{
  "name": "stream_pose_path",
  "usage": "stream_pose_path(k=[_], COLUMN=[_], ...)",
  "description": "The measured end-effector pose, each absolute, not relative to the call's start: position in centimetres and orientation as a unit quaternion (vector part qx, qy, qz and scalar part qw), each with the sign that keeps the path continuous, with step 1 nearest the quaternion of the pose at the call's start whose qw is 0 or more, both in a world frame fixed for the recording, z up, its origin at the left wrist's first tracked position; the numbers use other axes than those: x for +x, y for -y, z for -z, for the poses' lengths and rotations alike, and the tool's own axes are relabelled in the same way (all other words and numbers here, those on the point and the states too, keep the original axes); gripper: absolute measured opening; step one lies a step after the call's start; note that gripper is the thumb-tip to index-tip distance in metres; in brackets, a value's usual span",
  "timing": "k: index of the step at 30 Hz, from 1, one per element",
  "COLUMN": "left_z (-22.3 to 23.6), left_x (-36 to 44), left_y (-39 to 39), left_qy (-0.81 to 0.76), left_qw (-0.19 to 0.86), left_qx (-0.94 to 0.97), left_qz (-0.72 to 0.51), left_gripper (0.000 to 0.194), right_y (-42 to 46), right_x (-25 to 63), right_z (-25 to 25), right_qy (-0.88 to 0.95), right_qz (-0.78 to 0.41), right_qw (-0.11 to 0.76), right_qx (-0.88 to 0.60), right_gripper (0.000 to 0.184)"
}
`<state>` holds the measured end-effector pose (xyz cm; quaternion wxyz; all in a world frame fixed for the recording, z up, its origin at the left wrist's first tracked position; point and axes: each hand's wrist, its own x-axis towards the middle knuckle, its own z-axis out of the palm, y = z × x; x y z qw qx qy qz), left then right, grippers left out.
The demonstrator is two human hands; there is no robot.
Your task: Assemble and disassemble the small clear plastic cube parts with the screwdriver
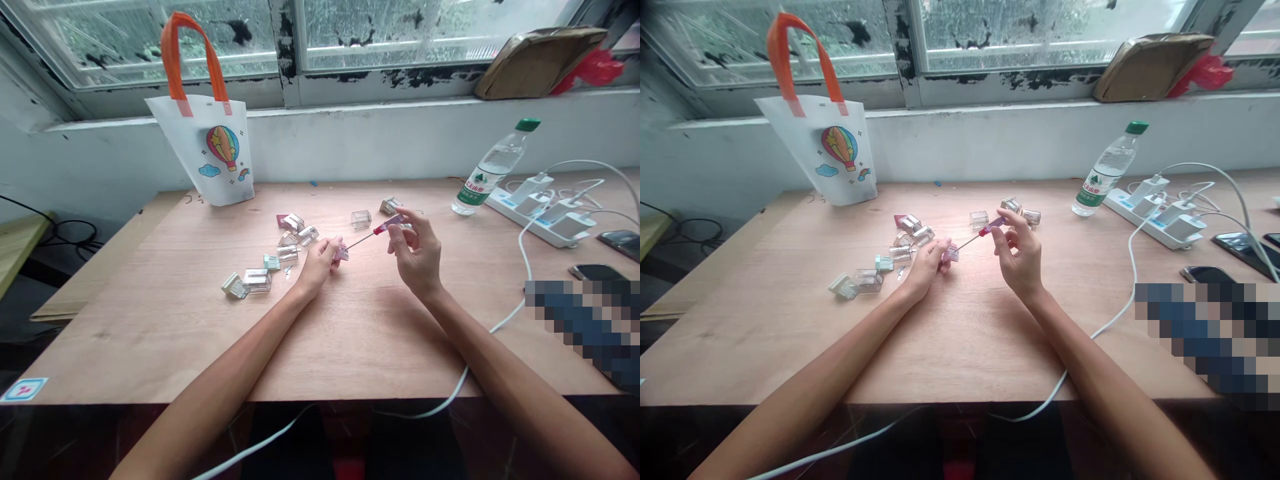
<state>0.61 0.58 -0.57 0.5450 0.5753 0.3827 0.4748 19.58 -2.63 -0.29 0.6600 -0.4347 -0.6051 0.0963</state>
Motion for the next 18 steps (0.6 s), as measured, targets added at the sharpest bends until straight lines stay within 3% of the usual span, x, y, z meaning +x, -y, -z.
stream_pose_path(k=[12,18], left_z=[0.22,0.35], left_x=[0.65,0.57], left_y=[-0.39,-0.39], left_qy=[-0.382,-0.389], left_qw=[0.542,0.532], left_qx=[0.58,0.585], left_qz=[-0.472,-0.473], left_gripper=[0.051,0.047], right_y=[2.75,2.83], right_x=[19.4,19.76], right_z=[0.28,0.04], right_qy=[0.591,0.624], right_qz=[-0.126,-0.075], right_qw=[0.674,0.636], right_qx=[-0.425,-0.448], right_gripper=[0.028,0.027])
